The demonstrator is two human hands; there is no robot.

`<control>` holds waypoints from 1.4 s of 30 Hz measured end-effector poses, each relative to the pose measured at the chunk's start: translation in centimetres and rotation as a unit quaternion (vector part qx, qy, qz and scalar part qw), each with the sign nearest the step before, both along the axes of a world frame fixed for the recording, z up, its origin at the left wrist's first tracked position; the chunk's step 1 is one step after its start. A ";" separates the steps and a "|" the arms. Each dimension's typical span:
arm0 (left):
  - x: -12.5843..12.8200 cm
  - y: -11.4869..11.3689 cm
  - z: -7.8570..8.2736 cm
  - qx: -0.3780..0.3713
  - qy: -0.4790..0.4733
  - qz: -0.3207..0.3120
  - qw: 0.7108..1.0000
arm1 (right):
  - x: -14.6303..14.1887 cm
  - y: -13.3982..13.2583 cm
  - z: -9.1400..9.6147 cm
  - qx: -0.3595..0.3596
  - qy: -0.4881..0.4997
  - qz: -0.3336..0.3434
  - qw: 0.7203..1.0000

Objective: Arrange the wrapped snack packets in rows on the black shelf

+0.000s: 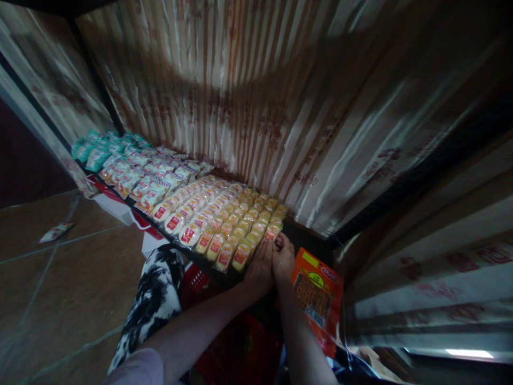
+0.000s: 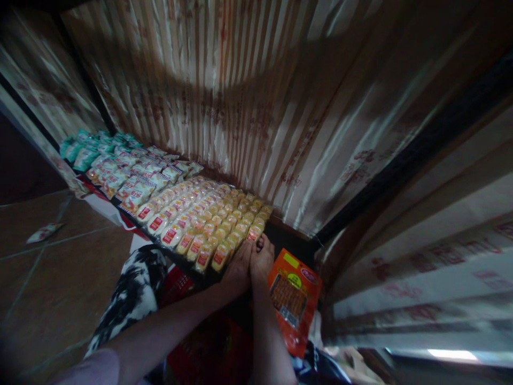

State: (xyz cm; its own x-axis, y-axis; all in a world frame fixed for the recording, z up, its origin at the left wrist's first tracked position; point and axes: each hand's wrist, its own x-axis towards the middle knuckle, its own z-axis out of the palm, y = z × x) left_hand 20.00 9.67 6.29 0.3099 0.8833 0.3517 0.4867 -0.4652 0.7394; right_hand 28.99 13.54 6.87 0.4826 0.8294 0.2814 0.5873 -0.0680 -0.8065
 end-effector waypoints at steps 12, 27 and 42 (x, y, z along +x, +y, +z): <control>0.1 0.1 0.4 -0.052 0.000 -0.014 0.999 | 0.4 0.4 -0.7 0.005 -0.063 0.018 0.998; 0.1 -0.1 1.0 -0.052 0.016 -0.016 0.998 | 0.1 -0.3 0.6 -0.021 0.024 0.012 0.999; -0.8 -2.0 2.0 0.031 0.058 -0.022 0.998 | -1.1 -3.7 2.8 -0.010 0.024 -0.007 1.000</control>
State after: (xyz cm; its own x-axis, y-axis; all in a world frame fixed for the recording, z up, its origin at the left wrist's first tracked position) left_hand 19.24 7.65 8.27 0.3900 0.8453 0.3653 0.5446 -0.5316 0.6487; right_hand 27.89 9.85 9.64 0.5061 0.8283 0.2406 0.5467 -0.0923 -0.8322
